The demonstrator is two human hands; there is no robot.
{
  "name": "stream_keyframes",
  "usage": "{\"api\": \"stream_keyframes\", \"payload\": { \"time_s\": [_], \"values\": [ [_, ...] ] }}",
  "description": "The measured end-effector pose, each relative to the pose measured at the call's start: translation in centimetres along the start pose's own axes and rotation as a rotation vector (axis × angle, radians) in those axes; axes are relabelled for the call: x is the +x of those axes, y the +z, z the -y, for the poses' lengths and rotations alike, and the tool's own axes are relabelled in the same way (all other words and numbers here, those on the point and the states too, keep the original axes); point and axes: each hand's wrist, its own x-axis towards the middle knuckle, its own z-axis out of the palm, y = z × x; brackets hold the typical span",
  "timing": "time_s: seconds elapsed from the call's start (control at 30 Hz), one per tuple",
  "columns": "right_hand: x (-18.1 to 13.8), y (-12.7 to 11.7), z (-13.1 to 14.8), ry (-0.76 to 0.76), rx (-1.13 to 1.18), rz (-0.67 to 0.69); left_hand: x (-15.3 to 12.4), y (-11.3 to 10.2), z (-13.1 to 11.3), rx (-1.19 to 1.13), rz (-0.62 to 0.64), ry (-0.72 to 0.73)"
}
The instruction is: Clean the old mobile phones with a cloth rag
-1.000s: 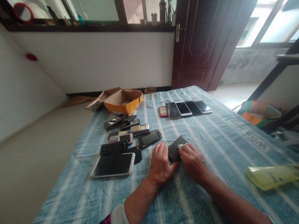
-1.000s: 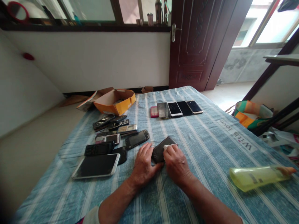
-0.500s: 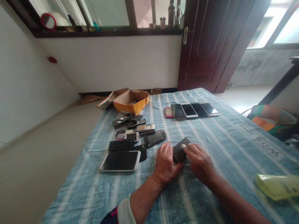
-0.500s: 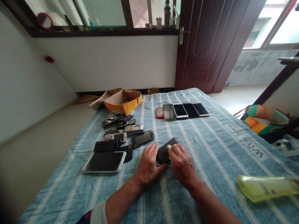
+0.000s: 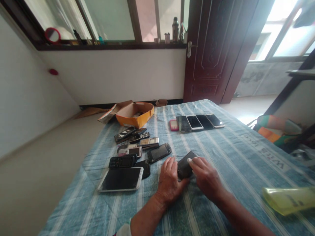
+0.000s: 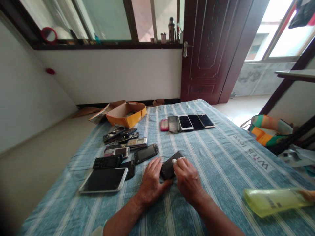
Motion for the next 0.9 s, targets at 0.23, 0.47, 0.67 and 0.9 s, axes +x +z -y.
{"api": "stream_keyframes", "payload": {
  "time_s": [0.23, 0.47, 0.67, 0.9],
  "values": [
    [-0.2, 0.8, 1.2, 0.041, -0.007, 0.052, -0.1, 0.2, 0.4, 0.018, -0.013, 0.008],
    [0.2, 0.4, 0.7, 0.017, 0.078, -0.047, 0.0, 0.1, 0.9, 0.037, -0.016, 0.045],
    [0.2, 0.6, -0.5, 0.076, -0.039, -0.010, 0.6, -0.8, 0.7, -0.031, -0.023, 0.039],
    [0.4, 0.8, 1.7, 0.017, 0.071, 0.025, 2.7, -8.3, -2.7, -0.376, -0.057, -0.122]
  ]
}}
